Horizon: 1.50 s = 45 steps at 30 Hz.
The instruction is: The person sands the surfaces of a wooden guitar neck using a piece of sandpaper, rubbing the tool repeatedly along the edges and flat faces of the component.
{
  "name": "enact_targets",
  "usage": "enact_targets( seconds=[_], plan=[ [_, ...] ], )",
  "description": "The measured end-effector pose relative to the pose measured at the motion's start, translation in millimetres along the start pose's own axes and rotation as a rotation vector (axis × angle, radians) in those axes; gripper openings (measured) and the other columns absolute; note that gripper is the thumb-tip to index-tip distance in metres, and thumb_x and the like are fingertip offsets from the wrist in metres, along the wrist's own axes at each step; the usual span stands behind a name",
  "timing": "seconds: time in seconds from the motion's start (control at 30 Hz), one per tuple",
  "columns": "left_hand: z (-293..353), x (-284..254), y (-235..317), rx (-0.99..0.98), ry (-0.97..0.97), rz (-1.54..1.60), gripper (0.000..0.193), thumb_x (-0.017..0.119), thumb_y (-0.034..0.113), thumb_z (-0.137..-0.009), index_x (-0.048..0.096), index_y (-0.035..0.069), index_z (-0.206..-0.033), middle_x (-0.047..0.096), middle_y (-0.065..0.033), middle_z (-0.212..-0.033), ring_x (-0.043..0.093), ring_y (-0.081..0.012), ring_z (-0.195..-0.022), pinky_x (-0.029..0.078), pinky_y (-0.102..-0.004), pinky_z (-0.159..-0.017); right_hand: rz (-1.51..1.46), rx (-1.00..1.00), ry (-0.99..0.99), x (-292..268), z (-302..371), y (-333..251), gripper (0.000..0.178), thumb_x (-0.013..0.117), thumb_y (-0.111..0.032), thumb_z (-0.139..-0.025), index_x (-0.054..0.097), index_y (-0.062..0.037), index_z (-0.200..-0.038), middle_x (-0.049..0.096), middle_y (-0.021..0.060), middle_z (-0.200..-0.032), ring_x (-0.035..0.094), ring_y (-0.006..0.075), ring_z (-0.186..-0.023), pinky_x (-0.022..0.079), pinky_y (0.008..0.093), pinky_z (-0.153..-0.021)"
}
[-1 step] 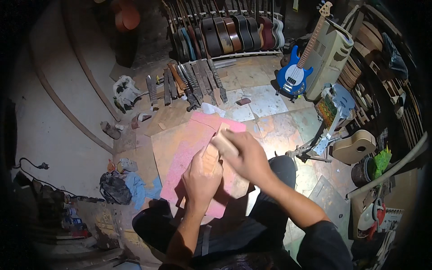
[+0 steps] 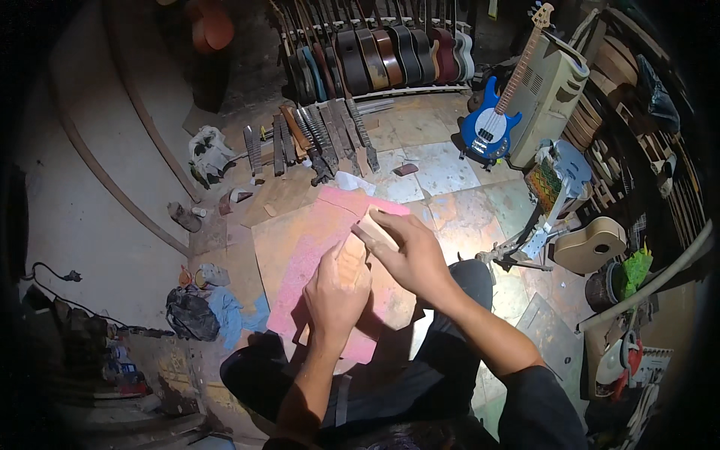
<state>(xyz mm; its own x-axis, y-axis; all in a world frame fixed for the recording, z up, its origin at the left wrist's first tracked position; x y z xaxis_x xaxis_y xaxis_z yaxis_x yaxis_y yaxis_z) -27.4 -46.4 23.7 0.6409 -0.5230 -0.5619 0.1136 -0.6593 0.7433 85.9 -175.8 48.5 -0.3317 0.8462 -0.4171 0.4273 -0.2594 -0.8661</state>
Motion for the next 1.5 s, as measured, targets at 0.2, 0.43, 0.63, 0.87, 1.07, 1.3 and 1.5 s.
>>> enact_targets(
  seconds=[0.2,0.43,0.63,0.87,1.07,1.3,1.5],
  plan=[
    [-15.5,3.0,-20.5,-0.003,-0.081,0.056,0.046,0.076,0.012,-0.088,0.064,0.004,-0.132,0.076,-0.0268,-0.111,0.073,-0.0475,-0.104,0.058,-0.0527,-0.089,0.346,-0.323,0.052,6.6,15.4,-29.2,0.046,0.079,-0.023,-0.09,0.073,-0.0129,-0.134,0.07,0.0188,-0.12,0.068,0.0391,-0.108,0.056,0.0478,-0.092],
    [-30.7,13.7,-40.0,-0.07,-0.21,0.112,0.046,0.078,0.014,-0.089,0.063,0.003,-0.131,0.077,-0.0263,-0.105,0.076,-0.0445,-0.103,0.059,-0.0501,-0.088,0.457,-0.462,0.078,13.5,18.5,-35.9,0.044,0.081,-0.027,-0.088,0.074,-0.0181,-0.131,0.068,0.0189,-0.122,0.067,0.0387,-0.107,0.055,0.0478,-0.089],
    [-46.2,25.1,-47.6,-0.135,-0.174,-0.078,0.046,0.084,0.025,-0.084,0.068,0.004,-0.122,0.078,-0.0246,-0.094,0.078,-0.044,-0.092,0.061,-0.0475,-0.081,0.392,-0.367,0.17,16.1,-5.4,-21.5,0.046,0.08,-0.019,-0.092,0.072,-0.0046,-0.135,0.071,0.0209,-0.111,0.069,0.0366,-0.104,0.054,0.0409,-0.087],
    [-45.2,28.3,-31.2,-0.08,-0.118,-0.07,0.03,0.079,0.018,-0.087,0.073,0.004,-0.113,0.077,-0.0263,-0.09,0.077,-0.0445,-0.089,0.06,-0.0512,-0.078,0.129,-0.234,0.289,2.5,-30.1,24.9,0.048,0.082,-0.024,-0.087,0.074,-0.0126,-0.133,0.071,0.0204,-0.118,0.068,0.0394,-0.105,0.055,0.0487,-0.087],
    [-41.9,17.7,-40.5,-0.076,-0.05,-0.043,0.042,0.088,0.029,-0.08,0.074,0.005,-0.111,0.076,-0.0241,-0.084,0.076,-0.0453,-0.084,0.06,-0.0524,-0.075,0.21,-0.326,0.194,12.6,-15.7,19.5,0.05,0.08,-0.022,-0.088,0.072,-0.0073,-0.136,0.07,0.0241,-0.127,0.068,0.042,-0.109,0.055,0.0493,-0.092],
    [-39.9,7.5,-46.1,-0.116,-0.005,-0.105,0.034,0.086,0.024,-0.079,0.073,0.003,-0.103,0.076,-0.0251,-0.085,0.077,-0.045,-0.084,0.06,-0.05,-0.073,0.261,-0.489,0.224,32.3,8.6,-1.7,0.053,0.083,-0.022,-0.085,0.072,-0.0089,-0.135,0.07,0.0216,-0.121,0.068,0.0415,-0.116,0.054,0.0487,-0.099],
    [-33.6,1.1,-55.0,-0.123,0.037,-0.106,0.031,0.085,0.02,-0.078,0.07,0.003,-0.1,0.076,-0.0244,-0.084,0.076,-0.0451,-0.084,0.06,-0.0489,-0.072,0.109,-0.424,0.326,49.1,-2.4,7.7,0.053,0.083,-0.022,-0.085,0.073,-0.0076,-0.135,0.069,0.0196,-0.122,0.065,0.0427,-0.118,0.053,0.0524,-0.096]
  ],
)
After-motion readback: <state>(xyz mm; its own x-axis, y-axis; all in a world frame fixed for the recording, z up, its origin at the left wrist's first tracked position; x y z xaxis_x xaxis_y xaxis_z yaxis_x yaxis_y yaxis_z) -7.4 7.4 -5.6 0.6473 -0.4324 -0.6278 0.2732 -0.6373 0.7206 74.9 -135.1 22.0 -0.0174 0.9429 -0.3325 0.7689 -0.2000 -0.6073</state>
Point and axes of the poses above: each hand's wrist, its own z-axis away from the middle knuckle, its own x-axis out of the palm, y = z × x, the point moved 5 cm from there along -z, towards the middle knuckle
